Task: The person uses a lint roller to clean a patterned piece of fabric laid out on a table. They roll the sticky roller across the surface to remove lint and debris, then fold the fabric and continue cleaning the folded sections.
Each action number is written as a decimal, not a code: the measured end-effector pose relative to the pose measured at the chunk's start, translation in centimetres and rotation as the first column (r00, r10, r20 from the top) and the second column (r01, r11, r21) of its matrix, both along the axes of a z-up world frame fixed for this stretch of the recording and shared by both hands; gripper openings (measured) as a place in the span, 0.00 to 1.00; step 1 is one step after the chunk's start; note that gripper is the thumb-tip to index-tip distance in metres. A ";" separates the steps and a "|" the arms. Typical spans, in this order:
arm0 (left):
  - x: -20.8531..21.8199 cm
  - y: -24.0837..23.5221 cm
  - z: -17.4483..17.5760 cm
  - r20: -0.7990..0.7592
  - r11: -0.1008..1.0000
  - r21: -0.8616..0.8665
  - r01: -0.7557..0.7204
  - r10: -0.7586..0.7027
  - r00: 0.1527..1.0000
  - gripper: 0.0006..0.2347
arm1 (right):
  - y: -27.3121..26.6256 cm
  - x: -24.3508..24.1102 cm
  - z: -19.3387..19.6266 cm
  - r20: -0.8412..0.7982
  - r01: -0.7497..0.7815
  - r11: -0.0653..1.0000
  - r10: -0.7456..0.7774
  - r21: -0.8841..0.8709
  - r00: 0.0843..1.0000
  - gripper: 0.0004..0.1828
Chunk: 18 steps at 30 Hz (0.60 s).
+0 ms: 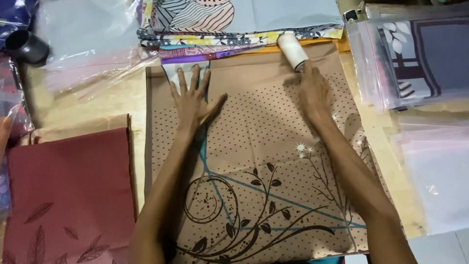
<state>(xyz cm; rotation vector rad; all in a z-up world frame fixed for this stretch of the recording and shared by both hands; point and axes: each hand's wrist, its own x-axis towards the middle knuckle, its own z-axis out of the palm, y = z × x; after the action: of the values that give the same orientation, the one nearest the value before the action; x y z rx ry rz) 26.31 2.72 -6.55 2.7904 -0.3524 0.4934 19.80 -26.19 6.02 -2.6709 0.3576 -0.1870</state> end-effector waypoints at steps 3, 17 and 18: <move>-0.3 -0.1 0.4 0.000 1.000 0.022 -0.010 0.010 1.000 0.34 | -2.9 2.1 -2.6 0.048 -0.074 0.994 0.078 -0.079 0.996 0.12; 0.6 0.7 0.7 0.028 0.997 0.072 0.034 -0.036 0.999 0.41 | 7.1 -3.7 2.2 -0.150 -0.439 0.890 0.453 0.118 0.879 0.23; 0.1 0.7 1.0 0.000 0.999 0.014 0.045 -0.045 0.999 0.41 | 6.9 -3.6 1.7 -0.172 -0.488 0.872 0.487 0.040 0.856 0.24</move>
<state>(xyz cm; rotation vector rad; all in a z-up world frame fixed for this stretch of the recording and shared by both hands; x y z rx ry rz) 26.44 3.46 -5.50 2.7896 -0.4189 0.4831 16.18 -19.30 7.73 -2.6885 -0.2784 0.2087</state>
